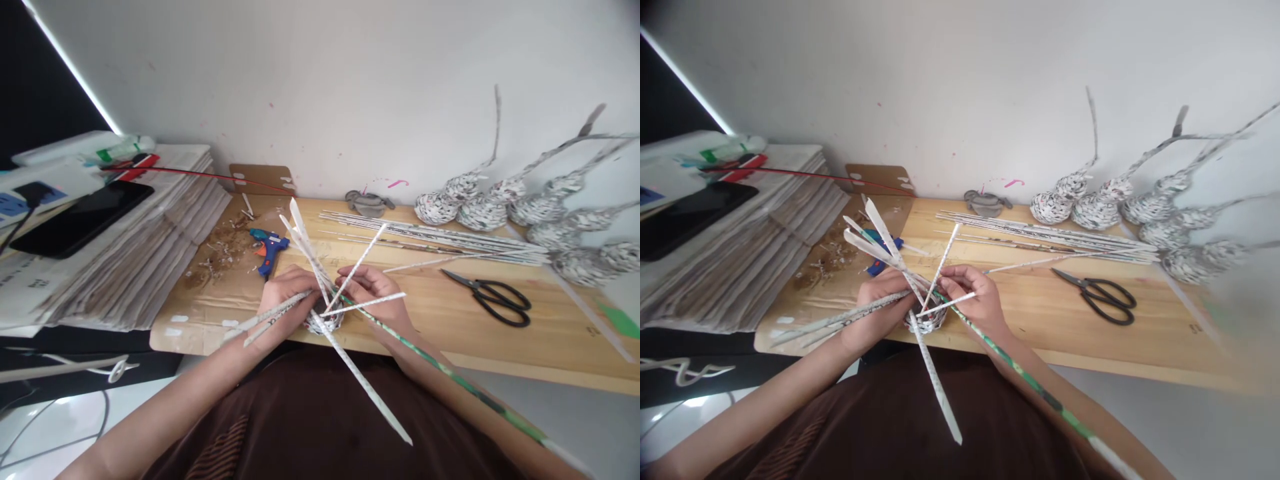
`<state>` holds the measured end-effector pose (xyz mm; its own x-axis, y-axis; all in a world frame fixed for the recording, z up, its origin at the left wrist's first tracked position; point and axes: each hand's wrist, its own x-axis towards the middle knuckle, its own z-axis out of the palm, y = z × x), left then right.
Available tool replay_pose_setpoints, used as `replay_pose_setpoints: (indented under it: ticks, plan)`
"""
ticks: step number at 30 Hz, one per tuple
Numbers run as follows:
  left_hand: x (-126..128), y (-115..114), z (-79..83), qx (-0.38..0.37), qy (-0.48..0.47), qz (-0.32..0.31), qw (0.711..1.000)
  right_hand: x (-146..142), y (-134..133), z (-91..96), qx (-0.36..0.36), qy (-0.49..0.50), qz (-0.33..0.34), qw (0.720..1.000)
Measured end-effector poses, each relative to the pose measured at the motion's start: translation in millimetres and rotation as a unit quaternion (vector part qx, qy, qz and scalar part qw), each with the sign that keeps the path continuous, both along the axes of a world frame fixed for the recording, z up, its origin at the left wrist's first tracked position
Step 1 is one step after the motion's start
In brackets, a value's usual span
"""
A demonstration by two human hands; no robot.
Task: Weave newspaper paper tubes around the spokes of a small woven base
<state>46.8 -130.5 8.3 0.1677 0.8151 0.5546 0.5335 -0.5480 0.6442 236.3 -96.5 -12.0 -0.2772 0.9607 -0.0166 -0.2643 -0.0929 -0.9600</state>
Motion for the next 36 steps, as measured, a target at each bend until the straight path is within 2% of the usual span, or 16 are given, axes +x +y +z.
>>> replay_pose_setpoints:
  ticks: [4,7,11,16,20,24,31,36]
  plan:
    - [-0.7,-0.7,3.2,0.048,0.064,0.003,0.997,6.5,-12.5,-9.8,0.071,-0.043,-0.014,0.996]
    - [-1.9,-0.9,4.1,0.055,0.094,-0.003,0.994,10.7,-26.7,-12.4,0.077,-0.041,-0.010,0.996]
    - [-2.8,-1.1,1.9,0.042,0.097,0.005,0.994,13.4,-36.2,-9.2,0.080,-0.084,0.009,0.993]
    - [-3.0,-1.2,-2.0,0.028,0.112,0.014,0.993,9.3,-34.9,-5.2,0.099,-0.126,0.002,0.987]
    - [-4.5,-0.9,-3.2,0.021,0.109,0.012,0.994,7.0,-35.2,-2.1,0.158,-0.188,-0.014,0.969]
    - [-5.0,-1.4,-0.3,-0.031,0.094,-0.011,0.995,7.6,-35.2,-0.2,0.206,-0.224,-0.015,0.953]
    - [-1.3,-5.4,10.5,-0.068,0.100,0.022,0.992,7.3,-33.3,-5.2,0.174,-0.200,-0.023,0.964]
    - [0.0,-7.8,13.2,-0.036,0.089,0.018,0.995,2.9,-31.7,-16.0,0.112,-0.133,-0.033,0.984]
